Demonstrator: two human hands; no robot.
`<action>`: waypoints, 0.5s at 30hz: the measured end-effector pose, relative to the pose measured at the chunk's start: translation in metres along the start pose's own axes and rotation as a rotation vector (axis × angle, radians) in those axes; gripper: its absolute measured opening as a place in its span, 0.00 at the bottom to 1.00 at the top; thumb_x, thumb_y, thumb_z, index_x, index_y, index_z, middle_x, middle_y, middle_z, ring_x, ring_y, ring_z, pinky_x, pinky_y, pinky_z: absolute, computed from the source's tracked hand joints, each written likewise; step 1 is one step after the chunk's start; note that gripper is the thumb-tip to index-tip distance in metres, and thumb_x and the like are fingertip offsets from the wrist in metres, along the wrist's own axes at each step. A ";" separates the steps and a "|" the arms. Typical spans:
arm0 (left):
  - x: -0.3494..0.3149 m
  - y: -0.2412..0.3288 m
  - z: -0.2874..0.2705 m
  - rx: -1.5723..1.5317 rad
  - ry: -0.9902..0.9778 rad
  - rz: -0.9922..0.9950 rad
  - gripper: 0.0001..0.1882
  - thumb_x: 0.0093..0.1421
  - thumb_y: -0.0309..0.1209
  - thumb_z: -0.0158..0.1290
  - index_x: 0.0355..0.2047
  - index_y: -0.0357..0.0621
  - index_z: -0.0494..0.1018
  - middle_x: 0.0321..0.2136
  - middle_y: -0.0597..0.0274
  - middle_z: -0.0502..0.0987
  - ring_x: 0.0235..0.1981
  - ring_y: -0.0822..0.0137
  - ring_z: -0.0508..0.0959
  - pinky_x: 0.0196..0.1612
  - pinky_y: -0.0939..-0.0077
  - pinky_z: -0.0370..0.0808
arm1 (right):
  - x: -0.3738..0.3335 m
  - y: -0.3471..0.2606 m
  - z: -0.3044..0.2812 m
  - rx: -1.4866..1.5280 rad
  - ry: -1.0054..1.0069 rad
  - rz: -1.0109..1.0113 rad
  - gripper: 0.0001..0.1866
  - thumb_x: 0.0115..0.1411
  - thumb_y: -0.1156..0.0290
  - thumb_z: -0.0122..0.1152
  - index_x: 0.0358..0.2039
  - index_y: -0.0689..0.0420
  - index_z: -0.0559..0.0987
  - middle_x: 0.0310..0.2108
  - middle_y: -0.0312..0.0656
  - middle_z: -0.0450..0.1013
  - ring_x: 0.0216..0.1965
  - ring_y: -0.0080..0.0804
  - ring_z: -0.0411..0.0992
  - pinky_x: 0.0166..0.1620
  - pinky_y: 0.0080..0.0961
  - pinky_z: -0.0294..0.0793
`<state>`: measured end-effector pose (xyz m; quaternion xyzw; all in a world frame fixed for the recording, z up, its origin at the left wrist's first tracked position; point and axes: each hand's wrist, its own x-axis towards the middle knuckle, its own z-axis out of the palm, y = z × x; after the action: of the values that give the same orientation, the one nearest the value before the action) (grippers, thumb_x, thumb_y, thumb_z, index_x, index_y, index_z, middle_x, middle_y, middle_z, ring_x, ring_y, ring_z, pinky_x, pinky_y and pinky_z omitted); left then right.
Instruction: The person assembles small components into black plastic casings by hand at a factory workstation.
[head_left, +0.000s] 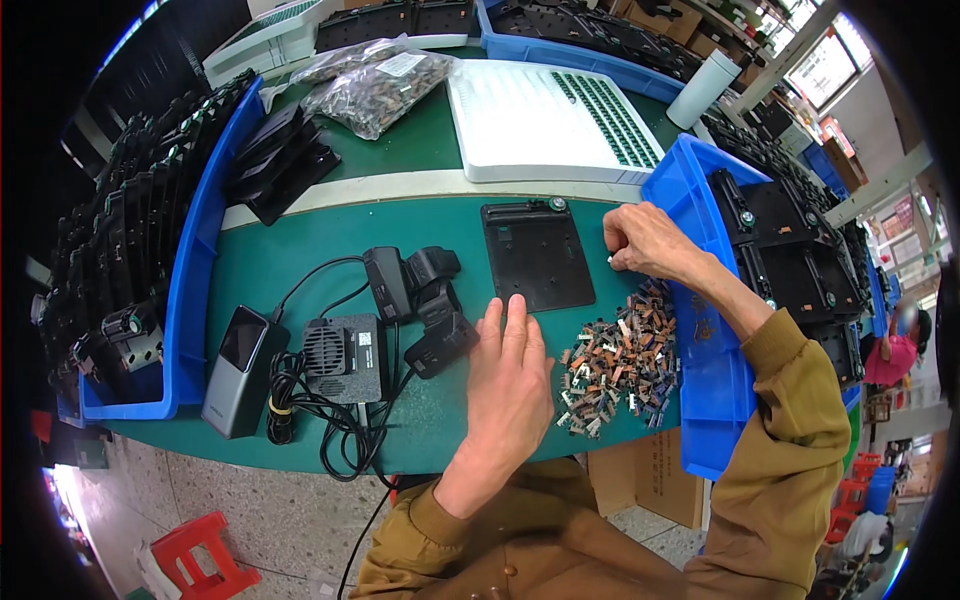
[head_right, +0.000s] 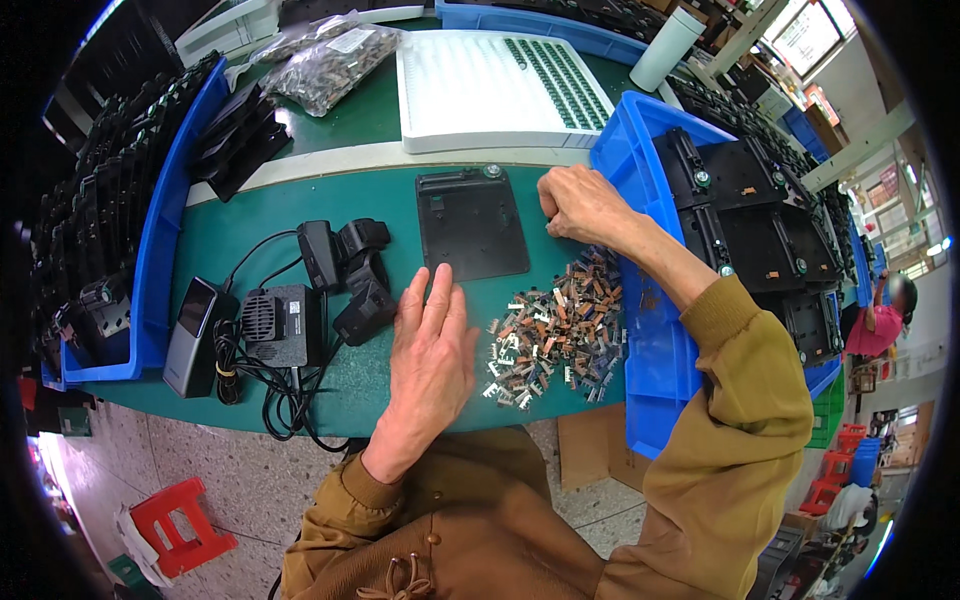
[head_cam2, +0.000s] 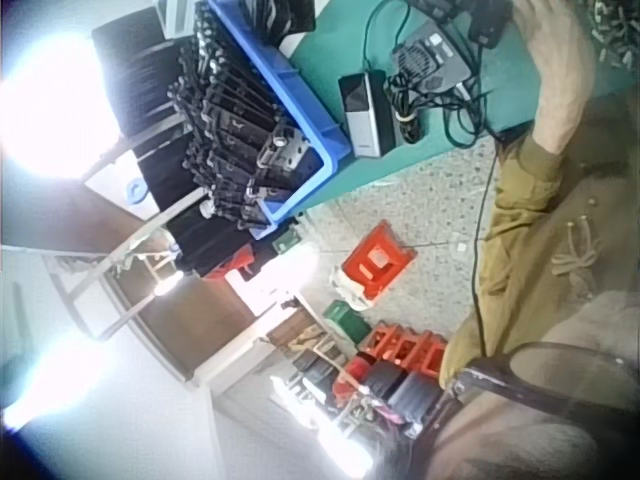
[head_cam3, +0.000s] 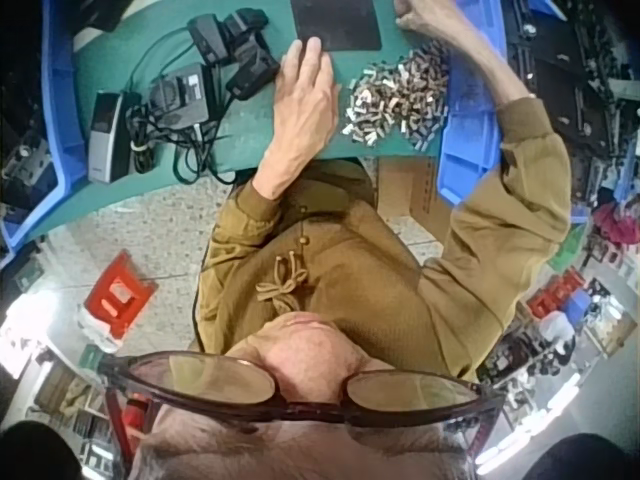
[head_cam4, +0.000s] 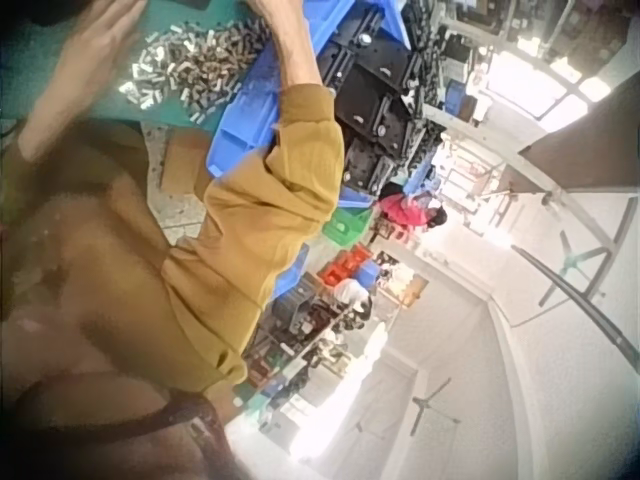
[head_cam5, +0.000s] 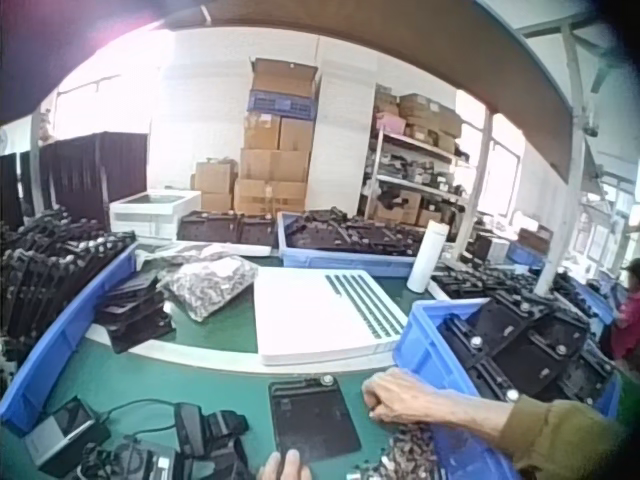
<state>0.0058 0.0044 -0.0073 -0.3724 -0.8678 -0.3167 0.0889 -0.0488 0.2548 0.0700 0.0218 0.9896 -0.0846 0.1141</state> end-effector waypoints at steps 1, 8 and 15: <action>0.000 -0.001 0.000 0.002 -0.003 -0.002 0.25 0.53 0.24 0.56 0.51 0.25 0.66 0.59 0.41 0.62 0.60 0.40 0.61 0.59 0.49 0.62 | 0.002 0.000 0.003 0.003 -0.002 -0.001 0.06 0.40 0.80 0.64 0.22 0.64 0.77 0.23 0.50 0.76 0.30 0.46 0.77 0.34 0.37 0.75; 0.000 -0.002 0.000 0.008 -0.001 -0.001 0.25 0.53 0.24 0.56 0.51 0.25 0.66 0.59 0.40 0.62 0.60 0.40 0.61 0.59 0.49 0.62 | 0.003 -0.005 0.003 0.205 0.040 -0.041 0.08 0.36 0.85 0.62 0.21 0.66 0.76 0.22 0.49 0.76 0.30 0.44 0.77 0.34 0.37 0.75; 0.000 -0.001 0.000 0.001 -0.003 -0.005 0.25 0.53 0.24 0.56 0.51 0.25 0.66 0.59 0.40 0.62 0.60 0.40 0.61 0.60 0.50 0.61 | 0.004 -0.001 0.012 0.147 0.057 -0.077 0.10 0.36 0.81 0.63 0.24 0.66 0.76 0.25 0.50 0.76 0.30 0.45 0.76 0.35 0.38 0.74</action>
<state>0.0050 0.0038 -0.0076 -0.3707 -0.8690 -0.3159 0.0870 -0.0501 0.2517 0.0581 -0.0056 0.9837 -0.1609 0.0805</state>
